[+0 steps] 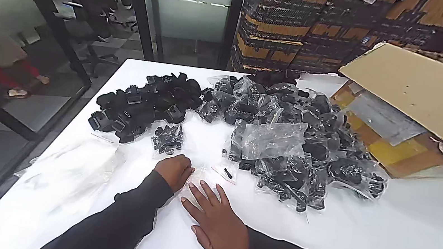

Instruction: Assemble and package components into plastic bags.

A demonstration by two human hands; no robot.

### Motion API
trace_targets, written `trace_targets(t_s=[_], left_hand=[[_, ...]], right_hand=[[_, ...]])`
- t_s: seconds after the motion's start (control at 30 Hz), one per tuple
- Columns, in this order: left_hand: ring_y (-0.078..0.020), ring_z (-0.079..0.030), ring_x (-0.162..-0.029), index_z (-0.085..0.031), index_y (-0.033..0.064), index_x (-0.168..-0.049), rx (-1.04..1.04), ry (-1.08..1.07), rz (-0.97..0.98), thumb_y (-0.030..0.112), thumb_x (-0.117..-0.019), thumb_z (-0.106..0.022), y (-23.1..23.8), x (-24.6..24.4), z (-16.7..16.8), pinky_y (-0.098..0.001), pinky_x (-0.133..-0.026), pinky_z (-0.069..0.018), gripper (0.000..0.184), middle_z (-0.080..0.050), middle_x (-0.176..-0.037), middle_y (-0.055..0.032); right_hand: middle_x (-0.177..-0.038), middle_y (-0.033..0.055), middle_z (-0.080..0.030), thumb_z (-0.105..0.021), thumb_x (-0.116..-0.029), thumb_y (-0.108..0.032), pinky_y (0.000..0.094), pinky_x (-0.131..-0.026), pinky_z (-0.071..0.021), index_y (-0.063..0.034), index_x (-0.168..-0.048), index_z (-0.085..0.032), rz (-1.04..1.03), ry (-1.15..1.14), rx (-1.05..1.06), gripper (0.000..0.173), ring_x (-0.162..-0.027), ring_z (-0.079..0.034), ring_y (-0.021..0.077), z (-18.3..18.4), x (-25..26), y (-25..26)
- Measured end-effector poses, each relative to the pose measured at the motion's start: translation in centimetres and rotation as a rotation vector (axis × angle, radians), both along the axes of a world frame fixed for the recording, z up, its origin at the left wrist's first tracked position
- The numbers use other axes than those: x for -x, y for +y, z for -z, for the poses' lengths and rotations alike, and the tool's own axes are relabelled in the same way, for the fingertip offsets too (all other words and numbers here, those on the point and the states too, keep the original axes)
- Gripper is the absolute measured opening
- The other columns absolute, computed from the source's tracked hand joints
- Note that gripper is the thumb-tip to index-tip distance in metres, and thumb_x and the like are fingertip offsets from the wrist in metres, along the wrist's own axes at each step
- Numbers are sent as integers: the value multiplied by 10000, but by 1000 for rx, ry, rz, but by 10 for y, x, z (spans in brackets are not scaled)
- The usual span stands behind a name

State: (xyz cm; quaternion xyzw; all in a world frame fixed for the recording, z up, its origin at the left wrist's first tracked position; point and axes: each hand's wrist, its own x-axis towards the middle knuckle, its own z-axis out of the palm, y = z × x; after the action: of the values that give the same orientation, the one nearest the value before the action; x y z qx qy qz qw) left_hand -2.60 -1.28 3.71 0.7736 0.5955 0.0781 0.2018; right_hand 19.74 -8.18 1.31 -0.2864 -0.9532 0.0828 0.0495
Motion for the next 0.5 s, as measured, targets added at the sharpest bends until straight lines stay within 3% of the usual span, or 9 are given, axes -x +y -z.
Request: trace_targets(t_s=[0.13, 0.23, 0.3, 0.4, 0.5], left_hand=[[-362, -684, -1047, -697, 9, -1095, 25, 23, -5, 348, -1060, -507, -2, -3, -4, -590, -894, -541, 391, -688, -1102, -182], [-365, -677, -1076, -692, 8, -1112, 45, 44, -13, 349, -1066, -497, -2, -5, -7, -594, -907, -536, 395, -684, -1130, -184], [-369, -680, -1065, -694, 3, -1099, 23, 37, -17, 344, -1062, -502, -2, -5, -6, -604, -894, -537, 392, -687, -1114, -189], [-379, -678, -1067, -693, -1, -1106, 18, 34, -17, 344, -1060, -503, -3, -5, -6, -609, -906, -533, 397, -684, -1122, -201], [-376, -673, -1083, -691, 2, -1116, 10, 48, -17, 349, -1059, -500, -3, -5, -7, -607, -922, -529, 400, -685, -1130, -198]], right_hand=[[-1645, 79, -382, -483, -1040, -339, 702, -1141, -300, -259, -1531, -499, 72, 14, -19, 498, -1519, -333, 370, 3, -3, -21], [-1562, 76, -503, -606, -925, -235, 645, -1093, -413, -269, -1388, -648, 153, 147, -174, 467, -1448, -455, 348, 17, -7, -32], [-1500, 67, -567, -609, -928, -214, 603, -1064, -463, -268, -1286, -712, 192, 237, -262, 376, -1398, -518, 318, 21, -8, -36], [-1233, 21, -694, -597, -967, -221, 458, -965, -536, -234, -1105, -756, 217, 352, -325, 211, -1181, -642, 222, 20, -10, -41], [-1027, -1, -690, -605, -975, -276, 391, -808, -546, -195, -1028, -755, 274, 387, -282, 178, -983, -659, 182, 18, -12, -39]])
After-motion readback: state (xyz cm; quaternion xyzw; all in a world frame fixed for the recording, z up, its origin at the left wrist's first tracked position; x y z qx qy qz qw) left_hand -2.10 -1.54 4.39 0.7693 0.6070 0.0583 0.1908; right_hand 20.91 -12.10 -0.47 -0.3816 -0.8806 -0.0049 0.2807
